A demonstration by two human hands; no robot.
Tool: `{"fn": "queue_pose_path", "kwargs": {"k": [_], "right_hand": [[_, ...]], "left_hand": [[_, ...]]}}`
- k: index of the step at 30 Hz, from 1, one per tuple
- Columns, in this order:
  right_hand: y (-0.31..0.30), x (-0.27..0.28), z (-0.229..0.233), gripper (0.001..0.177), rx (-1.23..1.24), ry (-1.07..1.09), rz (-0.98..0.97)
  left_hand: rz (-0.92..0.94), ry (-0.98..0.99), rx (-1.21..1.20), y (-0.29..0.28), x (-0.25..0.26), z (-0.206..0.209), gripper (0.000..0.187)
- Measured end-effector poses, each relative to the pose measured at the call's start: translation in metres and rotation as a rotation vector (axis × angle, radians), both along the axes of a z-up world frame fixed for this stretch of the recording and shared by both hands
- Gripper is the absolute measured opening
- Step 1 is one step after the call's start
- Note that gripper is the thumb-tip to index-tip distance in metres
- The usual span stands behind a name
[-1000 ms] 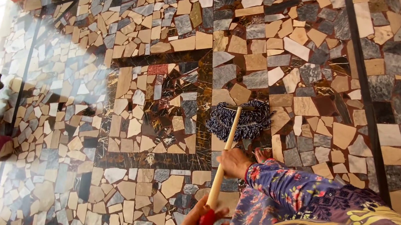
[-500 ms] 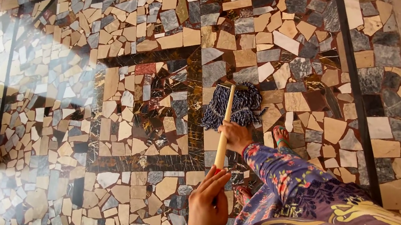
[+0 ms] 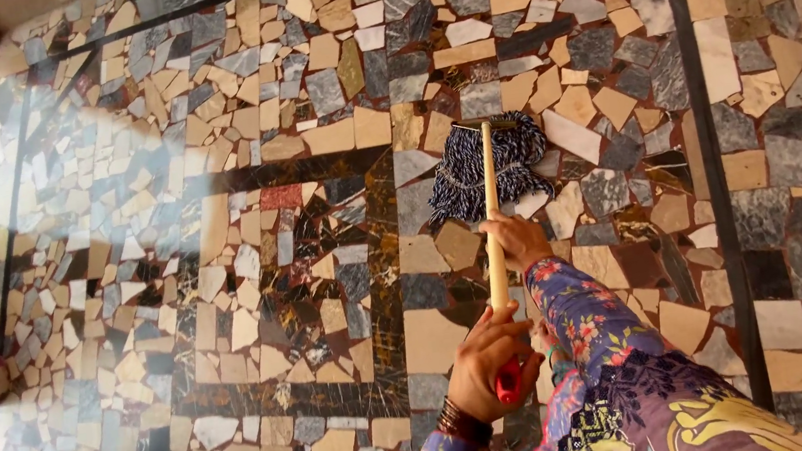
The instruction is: The person is mopping a tiled indoor floor using a mop and a bucket of water.
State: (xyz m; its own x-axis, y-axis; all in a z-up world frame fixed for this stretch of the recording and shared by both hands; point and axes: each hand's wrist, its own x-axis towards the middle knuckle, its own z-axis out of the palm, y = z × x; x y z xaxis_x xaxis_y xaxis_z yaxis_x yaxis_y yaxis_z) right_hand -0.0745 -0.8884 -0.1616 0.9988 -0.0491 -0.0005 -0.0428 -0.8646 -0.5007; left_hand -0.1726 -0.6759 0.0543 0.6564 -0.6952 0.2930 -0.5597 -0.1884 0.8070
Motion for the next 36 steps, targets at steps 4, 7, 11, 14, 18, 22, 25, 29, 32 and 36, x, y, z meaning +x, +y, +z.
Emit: {"fn": "queue_pose_path", "kwargs": {"k": [4,7,11,14,18,22,25,29,32,36], "right_hand": [[-0.066,0.082,-0.015,0.026,-0.131,0.000,0.046],[-0.105,0.135,0.028,0.021,-0.264,0.082,0.140],[-0.140,0.164,0.001,0.026,-0.126,-0.493,0.304],[-0.137,0.152,0.001,0.034,0.119,0.008,0.354],[-0.111,0.117,0.011,0.029,0.160,0.025,0.292],[-0.079,0.062,0.044,0.025,0.057,0.088,0.234],[-0.051,0.009,0.024,0.018,0.154,0.132,0.228],[-0.009,-0.093,0.082,0.025,0.185,-0.188,0.294],[0.033,-0.164,0.098,0.031,0.207,-0.128,0.298],[0.082,-0.244,0.117,0.026,0.102,0.006,0.287]], "left_hand": [[0.029,-0.030,-0.006,-0.065,0.077,-0.015,0.010],[0.088,-0.015,-0.013,-0.111,0.122,0.006,0.010],[0.131,0.017,-0.008,-0.135,0.137,0.022,0.008],[0.153,0.022,-0.005,-0.138,0.123,0.022,0.007],[0.221,0.012,-0.016,-0.124,0.088,0.037,0.007],[0.235,0.019,-0.025,-0.102,0.042,0.067,0.007],[0.210,0.037,-0.010,-0.077,-0.004,0.095,0.005],[0.189,0.117,0.020,-0.028,-0.086,0.124,0.005],[0.165,0.179,0.047,0.016,-0.148,0.136,0.006],[0.121,0.214,0.060,0.070,-0.215,0.155,0.007]]}}
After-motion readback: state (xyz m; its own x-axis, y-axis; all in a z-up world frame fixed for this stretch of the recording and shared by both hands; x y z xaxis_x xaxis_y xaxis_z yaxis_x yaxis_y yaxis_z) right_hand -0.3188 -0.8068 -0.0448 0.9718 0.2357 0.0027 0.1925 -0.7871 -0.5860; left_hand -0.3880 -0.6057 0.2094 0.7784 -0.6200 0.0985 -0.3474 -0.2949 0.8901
